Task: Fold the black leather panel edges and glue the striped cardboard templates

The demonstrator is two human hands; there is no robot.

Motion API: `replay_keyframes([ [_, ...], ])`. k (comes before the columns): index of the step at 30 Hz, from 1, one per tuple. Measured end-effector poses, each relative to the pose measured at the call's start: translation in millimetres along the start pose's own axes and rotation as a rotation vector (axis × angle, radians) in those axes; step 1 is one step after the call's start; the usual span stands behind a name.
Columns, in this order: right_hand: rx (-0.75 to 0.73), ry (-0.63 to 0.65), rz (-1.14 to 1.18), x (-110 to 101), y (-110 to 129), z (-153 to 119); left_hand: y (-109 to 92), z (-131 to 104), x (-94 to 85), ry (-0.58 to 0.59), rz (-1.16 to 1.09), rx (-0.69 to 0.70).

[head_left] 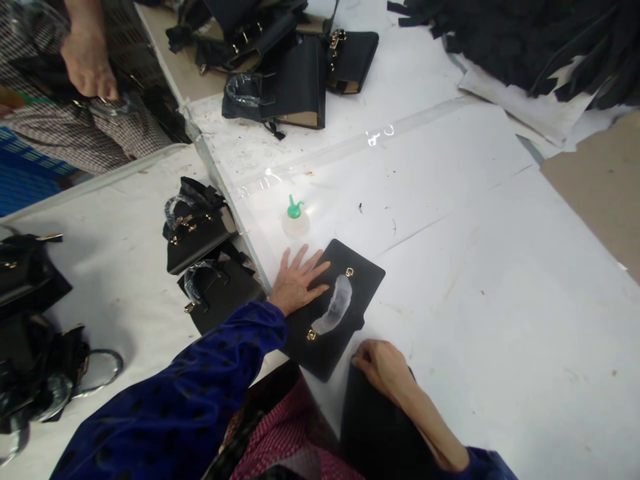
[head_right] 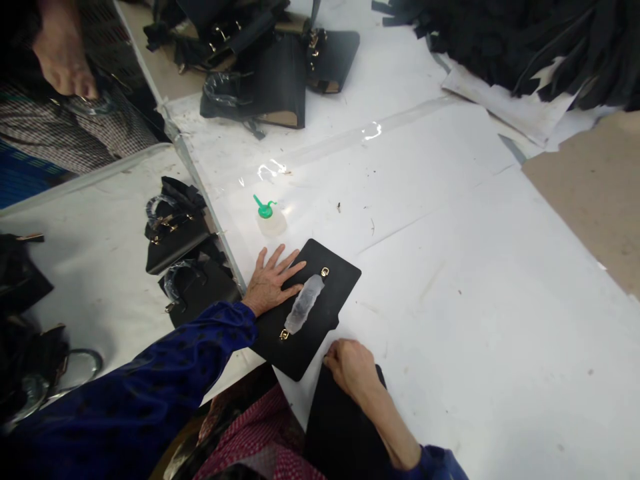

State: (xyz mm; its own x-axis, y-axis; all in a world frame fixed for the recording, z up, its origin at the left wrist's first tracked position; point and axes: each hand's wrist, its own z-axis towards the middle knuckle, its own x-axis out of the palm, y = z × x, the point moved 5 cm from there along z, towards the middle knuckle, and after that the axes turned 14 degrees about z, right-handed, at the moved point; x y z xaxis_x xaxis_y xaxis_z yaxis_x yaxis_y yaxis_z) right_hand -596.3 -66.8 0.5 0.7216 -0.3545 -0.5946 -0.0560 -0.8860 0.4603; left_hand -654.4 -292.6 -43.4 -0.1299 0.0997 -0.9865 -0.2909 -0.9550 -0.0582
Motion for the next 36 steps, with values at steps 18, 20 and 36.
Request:
replay_keyframes([
  [18, -0.181, -0.408, 0.234, 9.3, -26.9, 18.3, 0.4, 0.1, 0.5, 0.022, -0.004, -0.007],
  [20, -0.173, -0.458, 0.265, 7.6, -26.4, 20.5, 0.0, 0.3, 0.1, 0.017, -0.004, -0.006],
  [36, 0.037, -0.417, 0.223, -0.1, -19.5, 36.5, 0.3, -0.5, 1.7, 0.012, 0.002, -0.001],
])
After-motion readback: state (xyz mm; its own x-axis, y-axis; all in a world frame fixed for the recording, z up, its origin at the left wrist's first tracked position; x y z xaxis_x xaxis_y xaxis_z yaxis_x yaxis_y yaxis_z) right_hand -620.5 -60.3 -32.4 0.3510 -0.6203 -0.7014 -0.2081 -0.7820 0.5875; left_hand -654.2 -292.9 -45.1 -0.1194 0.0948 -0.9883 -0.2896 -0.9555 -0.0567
